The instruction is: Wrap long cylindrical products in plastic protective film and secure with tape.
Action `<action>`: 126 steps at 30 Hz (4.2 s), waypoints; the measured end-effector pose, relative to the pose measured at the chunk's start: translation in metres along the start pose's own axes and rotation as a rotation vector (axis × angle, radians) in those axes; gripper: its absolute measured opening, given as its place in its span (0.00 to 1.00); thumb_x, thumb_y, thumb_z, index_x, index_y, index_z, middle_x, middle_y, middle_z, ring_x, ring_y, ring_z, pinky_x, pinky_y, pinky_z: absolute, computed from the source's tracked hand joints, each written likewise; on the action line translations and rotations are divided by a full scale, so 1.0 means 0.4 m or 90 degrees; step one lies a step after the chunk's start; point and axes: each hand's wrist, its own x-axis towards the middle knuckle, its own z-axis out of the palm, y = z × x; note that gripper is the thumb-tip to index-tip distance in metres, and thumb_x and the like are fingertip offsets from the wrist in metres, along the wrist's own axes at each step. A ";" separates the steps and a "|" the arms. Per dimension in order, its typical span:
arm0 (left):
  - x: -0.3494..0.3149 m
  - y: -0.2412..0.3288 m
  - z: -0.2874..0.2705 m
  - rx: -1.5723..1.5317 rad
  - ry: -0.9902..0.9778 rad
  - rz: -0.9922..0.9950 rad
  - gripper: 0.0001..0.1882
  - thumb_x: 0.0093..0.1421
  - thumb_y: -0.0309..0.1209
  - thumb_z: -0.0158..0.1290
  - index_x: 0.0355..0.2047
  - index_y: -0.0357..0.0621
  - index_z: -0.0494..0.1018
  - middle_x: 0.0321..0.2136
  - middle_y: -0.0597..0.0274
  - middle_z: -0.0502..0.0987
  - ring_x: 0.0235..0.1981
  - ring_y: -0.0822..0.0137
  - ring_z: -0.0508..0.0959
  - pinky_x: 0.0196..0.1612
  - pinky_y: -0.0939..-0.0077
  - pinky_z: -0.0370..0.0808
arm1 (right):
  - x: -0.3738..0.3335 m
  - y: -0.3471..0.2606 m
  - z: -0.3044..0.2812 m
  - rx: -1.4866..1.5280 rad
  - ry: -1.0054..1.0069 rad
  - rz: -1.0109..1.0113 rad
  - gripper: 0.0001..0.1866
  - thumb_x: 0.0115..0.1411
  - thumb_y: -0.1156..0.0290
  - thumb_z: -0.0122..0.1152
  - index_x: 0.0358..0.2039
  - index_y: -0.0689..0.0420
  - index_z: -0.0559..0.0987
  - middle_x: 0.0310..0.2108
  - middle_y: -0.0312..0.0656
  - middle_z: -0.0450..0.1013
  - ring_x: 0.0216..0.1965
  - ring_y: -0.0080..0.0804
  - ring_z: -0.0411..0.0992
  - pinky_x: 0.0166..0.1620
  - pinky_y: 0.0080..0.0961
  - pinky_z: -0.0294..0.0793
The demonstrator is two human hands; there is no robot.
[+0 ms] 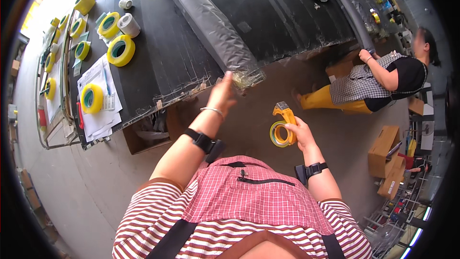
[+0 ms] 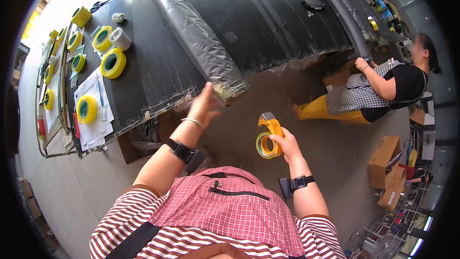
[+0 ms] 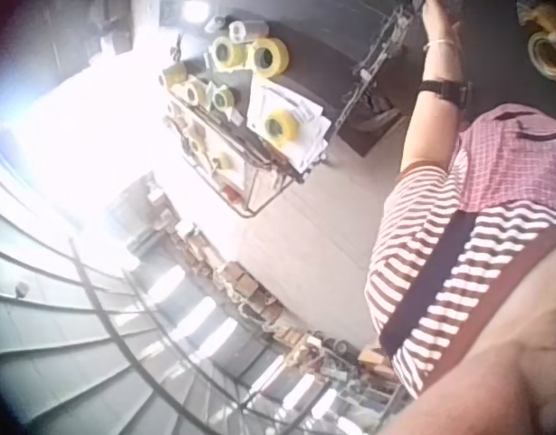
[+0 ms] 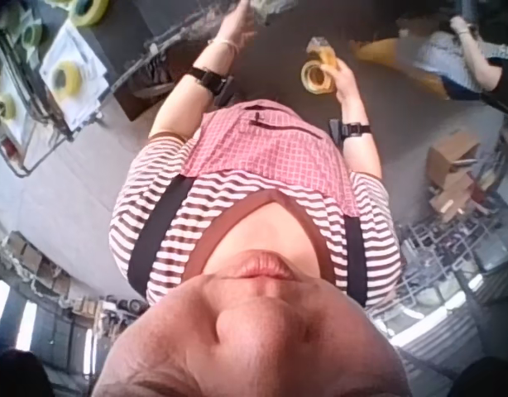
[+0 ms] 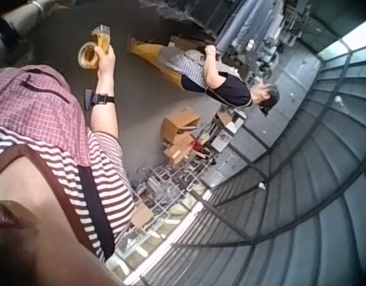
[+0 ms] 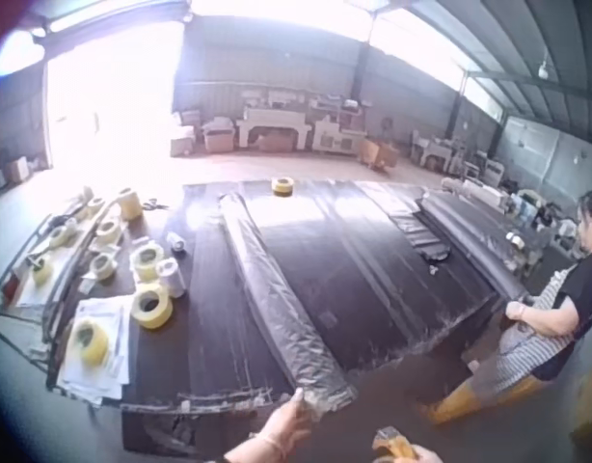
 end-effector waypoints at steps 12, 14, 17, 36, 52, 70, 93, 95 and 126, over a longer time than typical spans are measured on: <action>-0.122 0.013 -0.054 0.239 -0.295 -0.005 0.36 0.67 0.62 0.36 0.45 0.39 0.76 0.32 0.60 0.80 0.33 0.68 0.79 0.39 0.73 0.75 | -0.077 -0.297 0.039 0.004 -0.250 -0.156 0.41 0.46 0.73 0.76 0.60 0.62 0.66 0.50 0.40 0.72 0.53 0.29 0.71 0.59 0.26 0.67; -0.153 0.031 0.000 0.154 -0.433 -0.069 0.39 0.68 0.63 0.31 0.43 0.38 0.76 0.31 0.61 0.80 0.32 0.69 0.79 0.38 0.75 0.74 | -0.059 -0.353 0.048 -0.076 -0.295 -0.203 0.41 0.44 0.73 0.76 0.59 0.61 0.67 0.49 0.39 0.72 0.52 0.26 0.71 0.58 0.25 0.68; -0.166 0.020 0.051 0.041 -0.514 -0.113 0.36 0.68 0.61 0.34 0.42 0.40 0.76 0.31 0.60 0.80 0.32 0.69 0.79 0.38 0.75 0.74 | -0.025 -0.405 0.038 -0.175 -0.356 -0.257 0.40 0.44 0.72 0.77 0.58 0.61 0.69 0.49 0.38 0.72 0.52 0.25 0.71 0.57 0.25 0.68; 0.028 -0.005 -0.023 0.590 0.197 0.111 0.18 0.64 0.43 0.55 0.34 0.39 0.81 0.21 0.57 0.79 0.22 0.64 0.79 0.30 0.72 0.77 | 0.428 -0.693 0.078 -0.905 -0.483 -0.619 0.35 0.39 0.75 0.69 0.54 0.54 0.73 0.43 0.50 0.76 0.46 0.49 0.74 0.51 0.37 0.74; -0.067 -0.086 -0.082 0.237 0.153 0.402 0.60 0.46 0.42 0.71 0.69 0.35 0.43 0.56 0.37 0.68 0.59 0.51 0.70 0.60 0.67 0.68 | 0.252 -0.628 0.364 -0.763 -0.552 -0.668 0.33 0.42 0.68 0.68 0.53 0.57 0.74 0.40 0.52 0.77 0.43 0.49 0.76 0.48 0.38 0.75; -0.195 0.058 -0.080 0.803 0.305 0.631 0.45 0.45 0.28 0.66 0.64 0.47 0.60 0.60 0.48 0.65 0.64 0.46 0.61 0.66 0.59 0.60 | 0.291 -0.711 0.025 -0.898 -0.401 -0.633 0.33 0.42 0.71 0.68 0.53 0.56 0.74 0.40 0.50 0.77 0.42 0.50 0.75 0.48 0.38 0.74; -0.171 -0.020 -0.074 1.073 0.290 0.695 0.35 0.47 0.40 0.65 0.58 0.62 0.70 0.51 0.64 0.63 0.59 0.58 0.61 0.61 0.62 0.63 | 0.335 -0.449 0.236 -1.024 -0.448 -0.529 0.25 0.43 0.65 0.70 0.45 0.54 0.79 0.37 0.46 0.79 0.42 0.44 0.78 0.45 0.39 0.78; -0.171 -0.031 -0.096 1.056 0.301 0.693 0.34 0.47 0.37 0.66 0.57 0.62 0.71 0.51 0.62 0.63 0.59 0.56 0.61 0.62 0.61 0.64 | 0.325 -0.466 0.294 -1.095 -0.488 -0.548 0.24 0.43 0.67 0.68 0.44 0.54 0.78 0.35 0.47 0.79 0.40 0.46 0.78 0.43 0.39 0.78; 0.010 0.011 -0.059 0.225 0.241 0.285 0.60 0.51 0.57 0.64 0.70 0.41 0.41 0.58 0.35 0.67 0.60 0.48 0.70 0.61 0.64 0.66 | 0.394 -0.239 0.174 0.429 -0.729 0.236 0.32 0.52 0.66 0.59 0.57 0.65 0.69 0.44 0.52 0.77 0.41 0.40 0.79 0.49 0.38 0.80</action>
